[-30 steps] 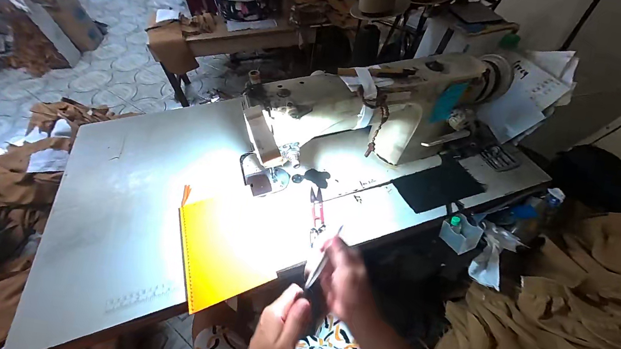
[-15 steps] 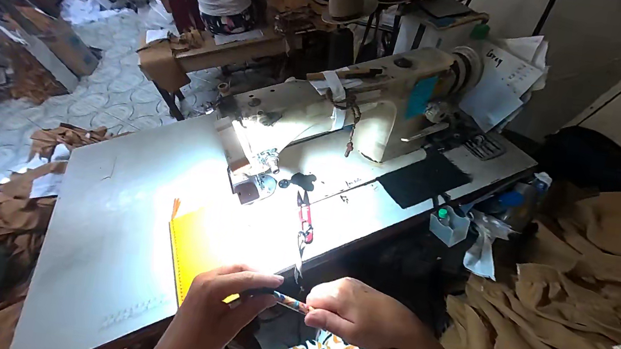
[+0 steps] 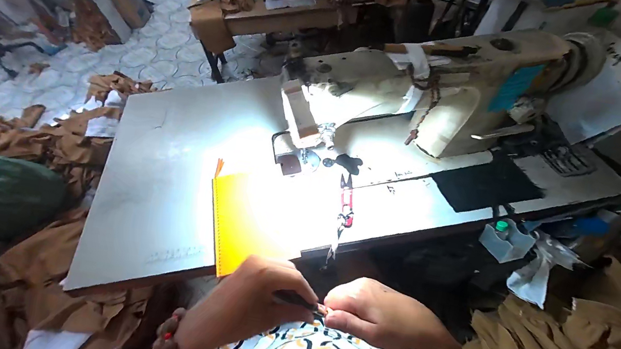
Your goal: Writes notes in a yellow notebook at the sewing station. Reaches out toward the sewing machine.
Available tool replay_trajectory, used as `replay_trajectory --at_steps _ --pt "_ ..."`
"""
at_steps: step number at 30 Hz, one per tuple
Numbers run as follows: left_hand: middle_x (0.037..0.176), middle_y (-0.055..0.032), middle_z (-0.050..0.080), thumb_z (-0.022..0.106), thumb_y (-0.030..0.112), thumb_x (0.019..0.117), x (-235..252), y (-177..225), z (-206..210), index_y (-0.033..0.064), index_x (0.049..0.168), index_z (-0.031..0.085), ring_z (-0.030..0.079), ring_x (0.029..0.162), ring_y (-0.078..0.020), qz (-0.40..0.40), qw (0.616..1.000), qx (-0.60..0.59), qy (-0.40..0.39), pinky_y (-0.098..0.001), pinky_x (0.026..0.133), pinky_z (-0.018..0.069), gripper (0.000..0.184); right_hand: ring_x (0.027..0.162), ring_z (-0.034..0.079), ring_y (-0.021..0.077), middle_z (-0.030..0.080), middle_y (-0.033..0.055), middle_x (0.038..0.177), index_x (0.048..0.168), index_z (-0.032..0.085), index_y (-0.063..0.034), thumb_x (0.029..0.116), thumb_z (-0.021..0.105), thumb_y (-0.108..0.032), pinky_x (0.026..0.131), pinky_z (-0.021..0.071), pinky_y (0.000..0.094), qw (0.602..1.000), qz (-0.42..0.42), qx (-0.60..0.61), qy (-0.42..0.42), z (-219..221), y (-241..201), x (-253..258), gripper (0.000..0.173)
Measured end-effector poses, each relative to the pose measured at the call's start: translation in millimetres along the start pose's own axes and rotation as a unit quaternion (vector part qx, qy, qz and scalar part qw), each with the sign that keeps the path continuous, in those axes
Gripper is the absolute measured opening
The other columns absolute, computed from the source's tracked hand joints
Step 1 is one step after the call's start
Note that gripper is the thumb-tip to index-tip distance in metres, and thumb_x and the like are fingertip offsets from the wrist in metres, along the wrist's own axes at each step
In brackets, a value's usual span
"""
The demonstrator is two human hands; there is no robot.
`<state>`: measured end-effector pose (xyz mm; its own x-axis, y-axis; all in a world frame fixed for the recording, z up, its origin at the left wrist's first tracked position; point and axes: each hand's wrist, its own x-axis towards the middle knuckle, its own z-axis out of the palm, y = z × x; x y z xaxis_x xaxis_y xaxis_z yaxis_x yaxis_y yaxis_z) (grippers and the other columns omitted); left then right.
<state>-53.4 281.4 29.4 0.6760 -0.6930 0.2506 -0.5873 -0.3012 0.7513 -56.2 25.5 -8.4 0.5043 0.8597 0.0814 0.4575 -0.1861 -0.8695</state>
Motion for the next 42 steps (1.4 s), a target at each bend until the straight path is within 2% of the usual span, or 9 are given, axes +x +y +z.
replay_trajectory --at_steps 3,7,11,14,18,25,34,40,42 --pt "0.082 -0.0009 0.074 0.079 0.019 0.0877 -5.7 -5.1 19.1 0.0069 0.091 0.078 0.067 0.079 -0.0012 0.013 0.999 -0.041 0.002 -0.0151 0.073 0.0543 0.012 0.063 0.054 0.0155 0.053 0.0073 0.066 0.077 0.059 -0.0013 0.1067 0.045 -0.026 0.058 0.0430 0.0331 1.000 -0.015 0.012 -0.024 8.9 6.2 5.2 0.041" --pt "0.107 -0.0070 0.076 0.083 0.019 0.0849 -19.2 -17.2 25.7 -0.0052 0.118 0.068 0.073 0.098 -0.0073 -0.038 0.978 -0.193 0.073 -0.0248 0.088 0.0614 0.044 0.063 0.048 0.0026 0.051 0.0017 0.068 0.079 0.058 -0.0020 0.1059 0.052 -0.027 0.057 0.0386 0.0177 0.993 -0.063 0.083 0.055 17.6 18.2 10.1 0.037" --pt "0.134 -0.0092 0.068 0.075 0.068 0.0759 -28.3 -48.7 6.7 0.0102 0.127 0.072 0.062 0.126 -0.0210 -0.105 0.978 0.137 0.117 -0.0447 0.106 0.0508 0.077 0.077 0.059 -0.0078 0.065 -0.0120 0.085 0.097 0.067 -0.0182 0.0940 0.073 -0.032 0.068 0.0501 0.0110 0.961 -0.060 0.166 0.211 9.7 19.7 14.9 0.016" --pt "0.149 -0.0205 0.054 0.077 0.067 0.0734 -28.3 -67.0 4.1 0.0155 0.139 0.065 0.044 0.143 -0.0428 -0.197 0.940 0.274 0.055 -0.0707 0.113 0.0326 0.084 0.074 0.062 -0.0062 0.067 -0.0158 0.082 0.096 0.065 -0.0215 0.0919 0.072 -0.022 0.069 0.0532 0.0132 0.920 -0.028 0.124 0.371 7.8 24.6 30.3 0.008" --pt "0.146 -0.0136 0.059 0.076 0.042 0.0881 -26.2 -72.7 1.7 0.0074 0.140 0.063 0.054 0.138 -0.0317 -0.235 0.941 0.238 0.055 -0.0541 0.113 0.0417 0.064 0.082 0.064 -0.0078 0.074 -0.0025 0.091 0.102 0.073 -0.0005 0.0993 0.051 -0.011 0.078 0.0518 0.0132 0.893 0.065 0.003 0.444 4.8 39.3 62.6 0.024" --pt "0.143 -0.0124 0.062 0.083 0.042 0.0807 -37.2 -76.2 2.1 0.0054 0.138 0.063 0.058 0.134 -0.0300 -0.209 0.939 0.259 0.082 -0.0456 0.108 0.0489 0.071 0.086 0.069 0.0154 0.073 0.0145 0.097 0.112 0.069 0.0041 0.0997 0.055 -0.012 0.080 0.0555 0.0305 0.874 0.036 -0.134 0.466 11.0 80.7 103.8 0.025" --pt "0.134 -0.0178 0.065 0.082 0.029 0.0832 -58.5 -73.7 -5.7 -0.0019 0.138 0.060 0.065 0.122 -0.0224 -0.191 0.949 0.105 0.226 -0.0348 0.103 0.0542 0.066 0.102 0.070 0.0177 0.073 0.0165 0.109 0.112 0.068 0.0055 0.0981 0.054 -0.008 0.093 0.0541 0.0310 0.890 0.028 -0.117 0.440 12.5 85.9 100.8 0.024" --pt "0.142 -0.0156 0.051 0.066 0.010 0.0920 -101.3 -66.8 -12.6 -0.0102 0.147 0.027 0.064 0.118 -0.0127 -0.198 0.827 0.036 0.525 -0.0312 0.092 0.0600 0.070 0.117 0.066 0.0290 0.070 0.0177 0.121 0.115 0.071 0.0009 0.0987 0.057 -0.020 0.100 0.0520 0.0459 0.917 0.014 -0.160 0.366 13.4 94.7 101.3 0.030" --pt "0.152 -0.0292 0.035 0.070 0.006 0.0886 -117.4 -77.2 -20.8 -0.0134 0.152 0.014 0.056 0.129 -0.0197 -0.221 0.762 0.150 0.589 -0.0307 0.096 0.0558 0.086 0.123 0.064 0.0294 0.070 0.0136 0.128 0.117 0.072 -0.0034 0.0984 0.060 -0.027 0.103 0.0508 0.0492 0.913 0.008 -0.224 0.342 14.4 96.8 103.2 0.032"
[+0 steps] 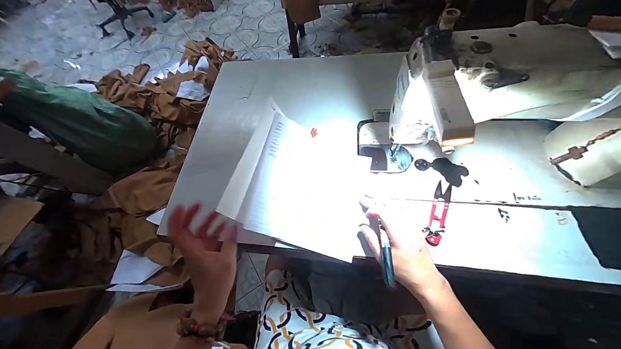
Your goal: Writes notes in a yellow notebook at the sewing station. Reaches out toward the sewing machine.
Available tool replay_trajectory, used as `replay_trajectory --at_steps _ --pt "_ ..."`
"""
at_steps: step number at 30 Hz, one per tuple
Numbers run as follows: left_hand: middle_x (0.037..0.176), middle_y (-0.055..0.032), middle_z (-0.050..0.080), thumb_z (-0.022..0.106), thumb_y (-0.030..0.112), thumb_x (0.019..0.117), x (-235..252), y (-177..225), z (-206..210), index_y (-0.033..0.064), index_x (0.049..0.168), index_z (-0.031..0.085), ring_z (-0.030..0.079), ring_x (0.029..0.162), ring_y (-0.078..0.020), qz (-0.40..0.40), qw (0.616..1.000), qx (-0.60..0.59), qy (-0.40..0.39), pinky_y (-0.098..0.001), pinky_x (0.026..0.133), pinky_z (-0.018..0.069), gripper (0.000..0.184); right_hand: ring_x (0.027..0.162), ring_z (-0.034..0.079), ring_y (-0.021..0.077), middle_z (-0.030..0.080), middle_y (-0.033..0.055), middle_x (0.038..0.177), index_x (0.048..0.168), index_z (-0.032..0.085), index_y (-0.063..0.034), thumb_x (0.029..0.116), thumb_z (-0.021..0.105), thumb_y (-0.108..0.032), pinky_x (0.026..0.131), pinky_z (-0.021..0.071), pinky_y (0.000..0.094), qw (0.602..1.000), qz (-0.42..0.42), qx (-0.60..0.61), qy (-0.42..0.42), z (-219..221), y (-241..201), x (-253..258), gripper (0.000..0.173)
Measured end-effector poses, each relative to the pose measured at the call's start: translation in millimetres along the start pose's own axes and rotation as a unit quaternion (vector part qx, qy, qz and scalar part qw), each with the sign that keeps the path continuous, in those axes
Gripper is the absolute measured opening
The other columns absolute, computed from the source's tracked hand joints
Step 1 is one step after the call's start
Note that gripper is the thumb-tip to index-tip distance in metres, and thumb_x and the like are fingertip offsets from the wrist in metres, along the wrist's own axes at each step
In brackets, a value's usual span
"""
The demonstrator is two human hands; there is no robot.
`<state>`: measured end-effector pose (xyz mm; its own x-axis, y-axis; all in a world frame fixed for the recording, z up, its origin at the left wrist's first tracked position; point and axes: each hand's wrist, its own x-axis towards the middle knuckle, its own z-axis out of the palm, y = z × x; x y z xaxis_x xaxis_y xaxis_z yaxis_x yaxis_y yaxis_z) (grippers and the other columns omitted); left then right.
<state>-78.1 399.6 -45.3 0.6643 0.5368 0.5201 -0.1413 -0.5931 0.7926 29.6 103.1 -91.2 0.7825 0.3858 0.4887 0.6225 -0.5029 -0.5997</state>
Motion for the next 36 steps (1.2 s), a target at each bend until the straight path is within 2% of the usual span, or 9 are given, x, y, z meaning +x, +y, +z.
replay_trajectory --at_steps 3,6,9,11,15,25,29,33,36 --pt "0.157 -0.0389 0.025 0.073 0.016 0.0908 2.7 -17.2 -17.2 -0.0114 0.150 0.027 0.030 0.147 -0.0387 0.181 0.963 0.170 0.106 -0.0440 0.115 0.0347 0.080 0.125 0.063 0.0291 0.069 0.0112 0.132 0.115 0.073 -0.0067 0.0974 0.061 -0.032 0.103 0.0510 0.0488 0.999 -0.020 -0.045 -0.015 2.4 0.0 0.3 0.033" --pt "0.150 0.0090 0.043 0.057 0.029 0.1039 -10.4 37.6 -7.8 0.0265 0.135 0.051 0.031 0.147 -0.0039 0.302 0.940 0.161 0.012 -0.0313 0.121 0.0291 0.031 0.124 0.065 0.0288 0.070 0.0114 0.130 0.113 0.074 -0.0063 0.0968 0.061 -0.032 0.102 0.0511 0.0479 0.999 -0.016 -0.045 -0.007 1.1 -1.0 1.2 0.033" --pt "0.129 -0.0119 0.070 0.060 0.054 0.0970 -25.4 65.9 43.8 0.0112 0.123 0.072 0.062 0.128 -0.0307 0.306 0.911 0.159 -0.225 -0.0572 0.111 0.0425 0.052 0.123 0.065 0.0284 0.071 0.0098 0.129 0.114 0.074 -0.0057 0.0976 0.059 -0.029 0.102 0.0512 0.0469 0.998 -0.014 -0.055 -0.011 1.5 -1.9 1.7 0.032" --pt "0.136 -0.0199 0.064 0.062 0.068 0.0874 -26.3 49.7 75.3 0.0030 0.129 0.069 0.056 0.133 -0.0408 0.249 0.893 0.220 -0.303 -0.0628 0.111 0.0415 0.077 0.121 0.065 0.0296 0.071 0.0103 0.128 0.113 0.074 -0.0058 0.0983 0.058 -0.027 0.100 0.0519 0.0484 0.998 -0.009 -0.052 -0.016 1.0 -3.6 2.8 0.031" --pt "0.152 -0.0175 0.052 0.064 0.079 0.0750 -21.5 23.1 93.5 0.0034 0.143 0.058 0.044 0.143 -0.0430 0.148 0.892 0.256 -0.341 -0.0636 0.115 0.0338 0.102 0.118 0.067 0.0269 0.072 0.0091 0.124 0.113 0.075 -0.0069 0.0991 0.057 -0.025 0.099 0.0523 0.0459 0.998 -0.014 -0.057 -0.002 1.8 -3.1 2.9 0.029" --pt "0.154 -0.0191 0.049 0.064 0.079 0.0755 -23.0 25.8 91.0 0.0042 0.143 0.059 0.039 0.145 -0.0452 0.130 0.888 0.259 -0.358 -0.0653 0.118 0.0280 0.101 0.117 0.068 0.0251 0.073 0.0090 0.124 0.111 0.074 -0.0054 0.1009 0.053 -0.024 0.099 0.0528 0.0436 0.999 -0.006 -0.035 0.005 0.5 -5.4 3.1 0.030" --pt "0.157 -0.0241 0.042 0.062 0.084 0.0752 -13.6 58.5 82.8 0.0038 0.148 0.054 0.037 0.147 -0.0445 0.080 0.822 0.326 -0.461 -0.0573 0.118 0.0333 0.108 0.103 0.070 0.0262 0.074 0.0135 0.110 0.114 0.073 -0.0021 0.1023 0.054 -0.022 0.092 0.0551 0.0442 0.999 0.018 -0.001 0.030 0.0 -4.1 1.3 0.031" --pt "0.158 -0.0219 0.040 0.076 0.055 0.0852 0.3 93.6 78.1 0.0044 0.153 0.046 0.042 0.143 -0.0401 0.065 0.708 0.412 -0.570 -0.0492 0.111 0.0418 0.090 0.083 0.069 0.0176 0.072 0.0137 0.096 0.115 0.070 0.0020 0.0988 0.055 -0.012 0.078 0.0574 0.0339 0.988 0.094 0.077 0.092 -7.7 -8.8 1.2 0.026" --pt "0.159 -0.0189 0.041 0.082 0.049 0.0810 2.8 89.6 73.9 0.0120 0.151 0.050 0.033 0.150 -0.0410 0.115 0.696 0.435 -0.560 -0.0639 0.117 0.0261 0.086 0.097 0.063 0.0135 0.068 0.0125 0.109 0.119 0.067 0.0010 0.1001 0.051 -0.011 0.087 0.0523 0.0329 0.963 0.203 0.141 0.107 -19.3 -12.1 7.1 0.027"
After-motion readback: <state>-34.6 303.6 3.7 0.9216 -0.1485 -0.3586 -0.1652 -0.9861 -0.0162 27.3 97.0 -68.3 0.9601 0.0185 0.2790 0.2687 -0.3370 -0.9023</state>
